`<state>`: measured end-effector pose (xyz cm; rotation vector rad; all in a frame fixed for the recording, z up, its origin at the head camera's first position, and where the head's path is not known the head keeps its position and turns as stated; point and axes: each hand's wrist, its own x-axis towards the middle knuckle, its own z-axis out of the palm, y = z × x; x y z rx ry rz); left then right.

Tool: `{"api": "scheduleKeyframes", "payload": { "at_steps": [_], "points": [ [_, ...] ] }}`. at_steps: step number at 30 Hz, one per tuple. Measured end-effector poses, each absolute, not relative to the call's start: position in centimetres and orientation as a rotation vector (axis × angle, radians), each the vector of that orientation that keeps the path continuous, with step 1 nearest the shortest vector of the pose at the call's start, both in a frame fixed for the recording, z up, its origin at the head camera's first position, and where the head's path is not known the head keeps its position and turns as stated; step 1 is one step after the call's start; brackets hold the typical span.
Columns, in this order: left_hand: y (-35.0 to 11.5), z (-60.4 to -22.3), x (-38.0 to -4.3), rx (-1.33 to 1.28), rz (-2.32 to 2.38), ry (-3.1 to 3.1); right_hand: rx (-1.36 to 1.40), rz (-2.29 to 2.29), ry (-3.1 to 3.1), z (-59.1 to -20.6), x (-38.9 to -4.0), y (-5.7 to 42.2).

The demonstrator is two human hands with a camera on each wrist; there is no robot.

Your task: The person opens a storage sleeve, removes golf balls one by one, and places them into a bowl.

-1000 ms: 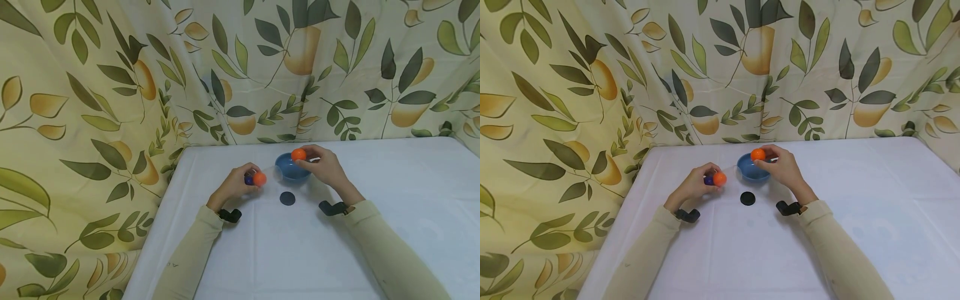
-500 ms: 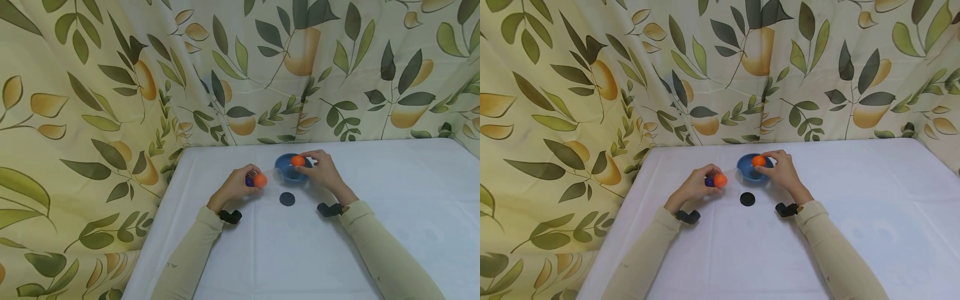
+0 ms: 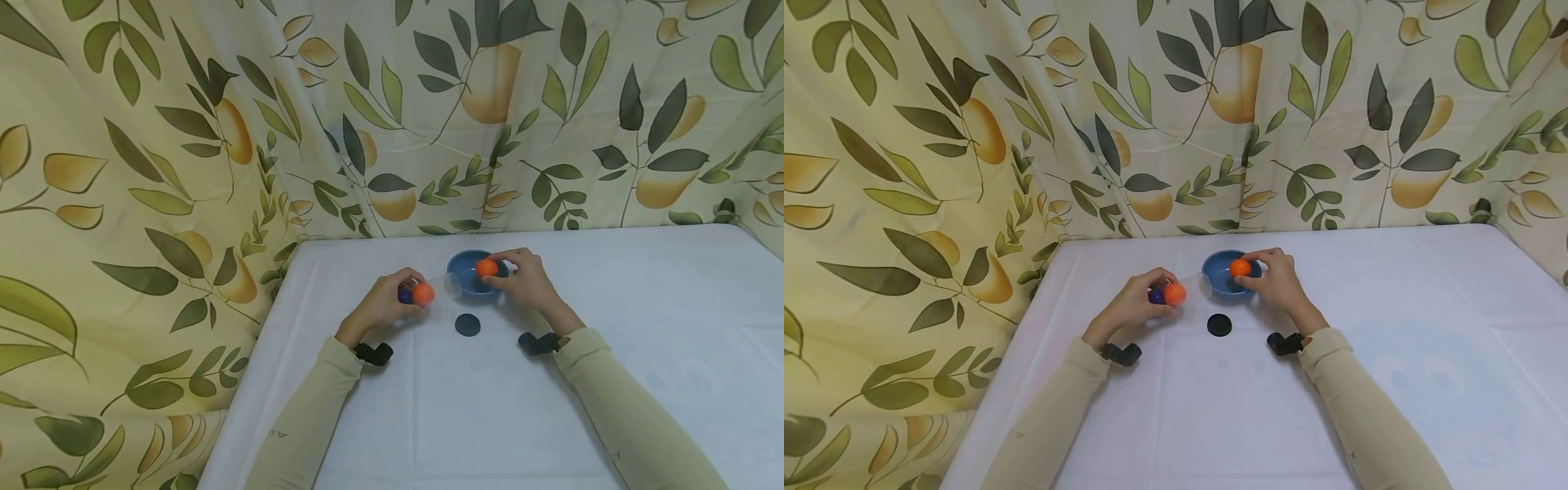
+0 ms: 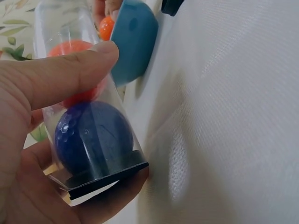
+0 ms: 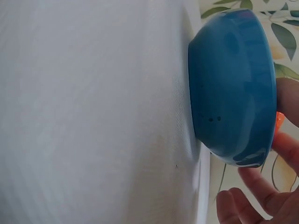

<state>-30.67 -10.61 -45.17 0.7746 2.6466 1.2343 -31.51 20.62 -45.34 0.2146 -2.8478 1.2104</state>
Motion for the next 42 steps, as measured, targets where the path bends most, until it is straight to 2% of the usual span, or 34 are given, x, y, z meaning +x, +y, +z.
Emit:
{"api": "scheduleKeyframes", "payload": {
  "at_steps": [13,26,32,42],
  "points": [
    [-10.7,-45.2,-30.8,0.775,1.235,2.623,0.203,1.233,-2.829,-45.3,-31.6,21.0],
    [-10.5,-45.1,-30.7,0.765,1.231,2.628,0.285,1.258,-2.781,-42.0,-30.4,21.2],
    [-10.6,-45.1,-30.6,0.789,1.212,2.63,0.332,1.247,-2.786,-40.8,-28.4,20.5],
    [-10.4,-44.4,-30.2,0.85,1.106,2.638,0.615,1.404,-2.744,-43.8,-24.6,19.4]
  ]
}}
